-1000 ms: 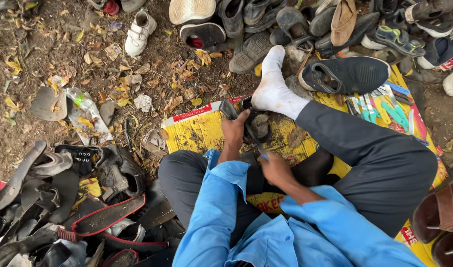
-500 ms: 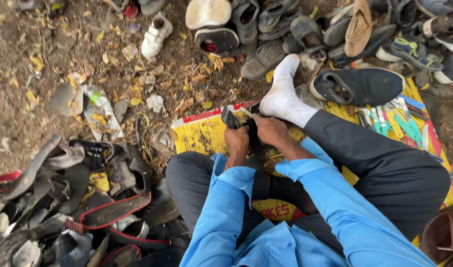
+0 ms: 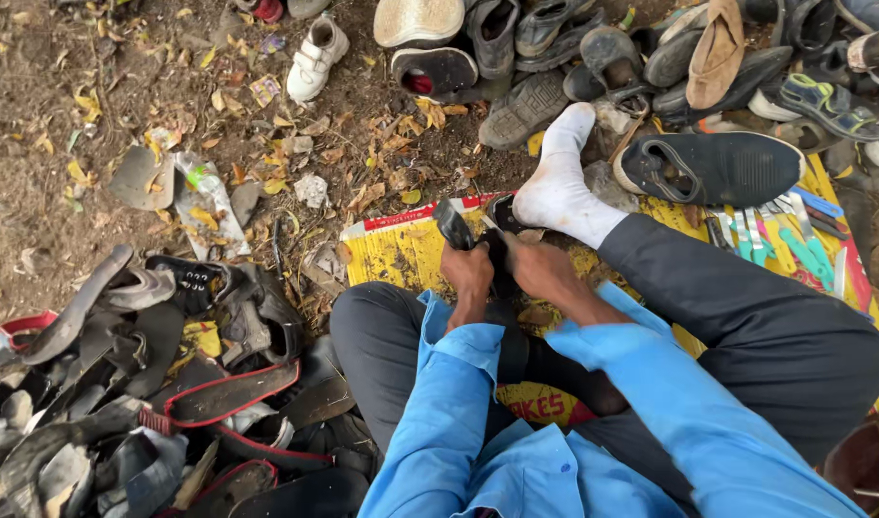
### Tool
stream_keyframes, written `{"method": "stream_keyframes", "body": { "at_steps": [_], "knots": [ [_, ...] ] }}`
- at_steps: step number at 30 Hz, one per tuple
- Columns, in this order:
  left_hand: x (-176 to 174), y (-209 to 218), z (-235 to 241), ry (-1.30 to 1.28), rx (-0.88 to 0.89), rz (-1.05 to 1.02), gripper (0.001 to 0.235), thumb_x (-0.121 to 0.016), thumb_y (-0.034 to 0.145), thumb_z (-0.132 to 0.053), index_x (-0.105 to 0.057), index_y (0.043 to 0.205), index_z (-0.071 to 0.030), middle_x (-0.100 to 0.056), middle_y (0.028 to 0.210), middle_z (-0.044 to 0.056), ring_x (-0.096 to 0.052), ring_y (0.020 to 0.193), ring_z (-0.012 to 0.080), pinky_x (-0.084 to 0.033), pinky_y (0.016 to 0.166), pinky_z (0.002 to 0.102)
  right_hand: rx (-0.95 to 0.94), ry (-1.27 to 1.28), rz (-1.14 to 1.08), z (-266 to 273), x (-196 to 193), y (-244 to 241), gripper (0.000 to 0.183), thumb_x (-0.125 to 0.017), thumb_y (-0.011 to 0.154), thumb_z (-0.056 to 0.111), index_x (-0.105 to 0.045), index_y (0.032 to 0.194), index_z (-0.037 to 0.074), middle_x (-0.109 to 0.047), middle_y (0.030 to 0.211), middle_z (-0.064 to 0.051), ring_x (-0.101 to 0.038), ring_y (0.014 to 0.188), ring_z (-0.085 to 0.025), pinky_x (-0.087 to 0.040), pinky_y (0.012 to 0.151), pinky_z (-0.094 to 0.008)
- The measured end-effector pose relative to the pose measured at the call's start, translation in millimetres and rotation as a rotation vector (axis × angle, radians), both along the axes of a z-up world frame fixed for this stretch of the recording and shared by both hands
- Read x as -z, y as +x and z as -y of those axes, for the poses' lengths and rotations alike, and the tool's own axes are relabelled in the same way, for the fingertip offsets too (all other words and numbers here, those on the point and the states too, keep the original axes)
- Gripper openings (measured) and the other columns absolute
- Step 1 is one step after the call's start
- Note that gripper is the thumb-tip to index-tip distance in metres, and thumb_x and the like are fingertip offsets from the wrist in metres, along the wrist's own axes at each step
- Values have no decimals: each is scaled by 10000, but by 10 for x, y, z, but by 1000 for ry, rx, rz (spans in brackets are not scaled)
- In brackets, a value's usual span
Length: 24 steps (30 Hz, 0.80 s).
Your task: The person sits on the ground and uses a knife to scrape and clean the sole of a black shoe. They repeatedly scrape the sole and occasionally pick up other shoes from the surrounding pile.
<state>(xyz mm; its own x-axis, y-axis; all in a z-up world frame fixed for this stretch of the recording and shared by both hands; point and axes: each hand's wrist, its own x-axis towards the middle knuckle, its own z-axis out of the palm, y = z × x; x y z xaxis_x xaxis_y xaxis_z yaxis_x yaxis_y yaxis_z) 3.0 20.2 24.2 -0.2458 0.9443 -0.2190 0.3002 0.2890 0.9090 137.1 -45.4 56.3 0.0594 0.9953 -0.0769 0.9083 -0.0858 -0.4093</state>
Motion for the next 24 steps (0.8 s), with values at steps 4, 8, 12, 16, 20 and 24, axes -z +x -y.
{"method": "stream_keyframes", "body": {
  "at_steps": [4, 8, 12, 16, 20, 24],
  "knots": [
    [17, -2, 72, 21, -7, 33, 337, -800, 707, -98, -700, 1017, -11, -759, 904, 167, -723, 846, 334, -541, 796, 424, -26, -268, 141, 503, -269, 15, 570, -523, 889, 148, -515, 1458, 149, -713, 750, -240, -711, 693, -446, -535, 623, -592],
    [15, -67, 213, 119, -19, 228, 285, -787, 748, -61, -656, 990, 12, -718, 856, 119, -654, 759, 244, -526, 719, 380, -110, -167, 113, 299, -138, -17, 394, -543, 911, 174, -618, 1297, 145, -712, 788, -218, -702, 733, -446, -537, 648, -596],
    [-57, -203, 356, 8, -85, 263, 251, -818, 765, -64, -672, 943, 37, -702, 818, 97, -620, 709, 198, -514, 677, 366, -118, -170, 96, 485, -415, -22, 454, -527, 891, 164, -602, 1339, 153, -704, 745, -242, -685, 692, -480, -533, 619, -605],
    [-75, -204, 619, 113, -92, 367, 272, -834, 759, -61, -680, 968, 21, -726, 870, 83, -661, 756, 191, -536, 722, 348, -158, -234, 131, 879, -531, 133, 504, -559, 826, 149, -600, 1327, 112, -716, 754, -241, -700, 692, -459, -533, 633, -597],
    [-196, -206, 901, 76, 19, 222, 279, -846, 794, -82, -688, 995, 28, -739, 895, 110, -676, 794, 204, -527, 729, 359, -180, -270, 205, 653, 44, 113, 248, -599, 857, 216, -742, 1023, 101, -731, 846, -213, -718, 786, -428, -563, 692, -554],
    [-354, -354, 1057, 153, -80, 322, 255, -852, 794, -78, -731, 986, 39, -775, 927, 121, -710, 824, 178, -567, 776, 339, -195, -325, 263, 625, 66, 106, 239, -596, 917, 264, -779, 976, 123, -741, 898, -194, -739, 837, -401, -586, 734, -522]
  ]
}}
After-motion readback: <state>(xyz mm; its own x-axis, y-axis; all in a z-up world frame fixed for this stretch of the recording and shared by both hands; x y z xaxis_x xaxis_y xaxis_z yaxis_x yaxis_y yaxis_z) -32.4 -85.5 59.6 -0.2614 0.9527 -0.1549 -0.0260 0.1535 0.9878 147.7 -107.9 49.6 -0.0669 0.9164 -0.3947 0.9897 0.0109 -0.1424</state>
